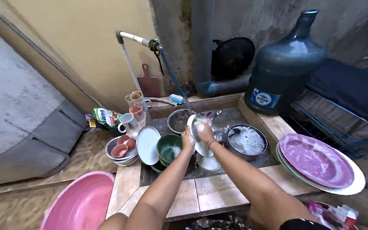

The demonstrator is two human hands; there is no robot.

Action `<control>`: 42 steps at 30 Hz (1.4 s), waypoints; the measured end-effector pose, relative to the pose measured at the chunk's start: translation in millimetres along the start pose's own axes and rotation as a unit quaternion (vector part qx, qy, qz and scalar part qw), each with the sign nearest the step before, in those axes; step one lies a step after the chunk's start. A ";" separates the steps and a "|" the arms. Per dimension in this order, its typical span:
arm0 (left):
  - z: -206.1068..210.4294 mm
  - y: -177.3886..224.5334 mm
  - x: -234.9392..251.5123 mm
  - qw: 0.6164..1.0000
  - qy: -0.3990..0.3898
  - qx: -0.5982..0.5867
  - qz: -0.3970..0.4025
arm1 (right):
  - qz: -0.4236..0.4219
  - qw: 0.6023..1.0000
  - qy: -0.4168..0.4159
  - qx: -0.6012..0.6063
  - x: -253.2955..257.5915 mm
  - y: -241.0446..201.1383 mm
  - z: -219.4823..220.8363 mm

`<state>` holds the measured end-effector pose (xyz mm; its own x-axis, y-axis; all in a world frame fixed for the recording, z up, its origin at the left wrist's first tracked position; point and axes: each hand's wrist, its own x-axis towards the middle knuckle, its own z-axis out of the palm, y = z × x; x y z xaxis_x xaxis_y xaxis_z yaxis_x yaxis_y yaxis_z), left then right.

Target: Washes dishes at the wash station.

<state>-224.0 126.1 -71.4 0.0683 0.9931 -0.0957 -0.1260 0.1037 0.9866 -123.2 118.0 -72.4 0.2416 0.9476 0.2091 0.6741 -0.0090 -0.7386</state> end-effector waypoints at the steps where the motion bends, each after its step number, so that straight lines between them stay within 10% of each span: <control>1: -8.6 2.9 2.6 1.000 0.020 0.000 -0.009 | -0.040 0.999 -0.001 -0.003 -14.5 -5.1 12.5; 8: -56.1 16.3 -19.5 0.998 -0.031 -0.011 -0.061 | 0.192 0.979 -0.018 0.062 3.0 17.4 4.1; 15: -65.2 15.1 -8.0 0.993 0.079 -0.039 -0.079 | -0.062 0.980 -0.148 -0.119 -37.0 -70.8 36.0; 18: -79.0 6.9 -0.3 0.970 0.148 -0.154 -0.119 | -0.136 0.983 -0.033 -0.116 -77.1 -30.4 59.2; 22: -84.4 7.8 2.2 0.964 0.085 -0.231 -0.104 | 0.041 0.994 0.075 0.071 -51.5 11.9 18.5; 25: -85.7 0.7 4.9 0.988 0.024 -0.125 -0.087 | 0.255 0.902 0.074 0.341 -17.5 22.0 -27.2; 28: -86.3 -2.5 12.9 0.997 -0.027 0.073 -0.025 | 0.220 0.866 -0.001 0.450 -12.8 -4.0 -66.0; 31: -77.7 20.1 1.5 0.980 -0.148 0.080 -0.102 | 0.059 0.968 -0.079 0.231 -17.6 -37.3 -73.4; 34: -64.5 38.2 -11.6 0.967 -0.149 -0.056 -0.200 | -0.089 0.970 -0.225 0.022 -40.4 -51.5 -39.1; 38: -75.9 10.2 -10.9 0.979 -0.100 -0.062 -0.166 | -0.110 0.937 -0.329 -0.051 -53.2 -34.5 1.0; 42: -65.0 0.6 -23.0 0.972 -0.118 -0.058 -0.194 | -0.023 0.962 -0.206 -0.176 -20.1 -19.7 20.4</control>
<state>-290.0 106.8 -77.3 0.3573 0.8384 -0.4116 -0.1558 0.4880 0.8588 -155.6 105.6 -75.1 -0.0426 0.9952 -0.0883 0.8896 -0.0024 -0.4568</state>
